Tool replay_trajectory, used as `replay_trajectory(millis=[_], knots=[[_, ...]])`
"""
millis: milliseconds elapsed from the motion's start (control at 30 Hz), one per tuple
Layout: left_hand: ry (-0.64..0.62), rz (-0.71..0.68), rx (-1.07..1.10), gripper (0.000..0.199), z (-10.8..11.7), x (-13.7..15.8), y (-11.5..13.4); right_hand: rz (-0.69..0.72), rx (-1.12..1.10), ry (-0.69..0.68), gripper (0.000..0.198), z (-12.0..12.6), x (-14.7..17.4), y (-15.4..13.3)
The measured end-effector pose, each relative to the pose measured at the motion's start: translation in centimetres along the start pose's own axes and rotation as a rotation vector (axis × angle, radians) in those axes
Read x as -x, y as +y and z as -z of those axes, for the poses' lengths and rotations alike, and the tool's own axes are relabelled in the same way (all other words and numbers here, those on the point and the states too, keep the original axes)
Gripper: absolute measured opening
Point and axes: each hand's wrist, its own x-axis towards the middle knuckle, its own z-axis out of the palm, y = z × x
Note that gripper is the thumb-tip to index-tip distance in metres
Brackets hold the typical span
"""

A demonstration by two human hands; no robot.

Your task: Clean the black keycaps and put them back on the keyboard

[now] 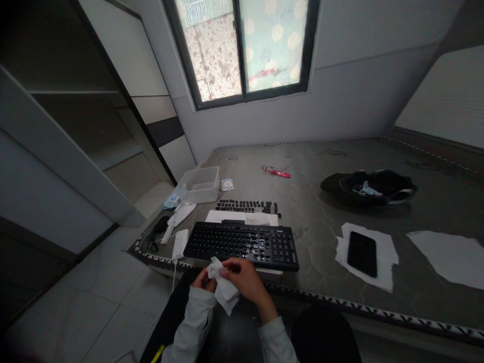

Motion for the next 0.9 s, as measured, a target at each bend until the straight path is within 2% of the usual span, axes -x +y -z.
replay_trajectory(millis=[167,300,500,667,900], knots=[[0.047,0.005,0.011,0.039,-0.6,0.7,0.6,0.015,0.031,0.021,0.038,0.1,-0.2,0.2],[0.058,-0.020,-0.017,0.037,-0.9,0.9,0.8,0.020,0.037,0.029,0.040,0.2,-0.2,0.5],[-0.074,0.000,-0.027,0.031,-0.3,0.4,0.0,-0.017,-0.119,0.022,0.039,0.5,-0.3,1.7],[-0.052,-0.023,-0.102,0.027,-0.1,0.8,0.0,-0.051,-0.171,-0.009,0.039,0.5,-0.2,1.8],[-0.037,-0.117,-0.189,0.022,-0.5,1.3,0.9,-0.032,-0.099,-0.023,0.030,0.6,0.2,0.9]])
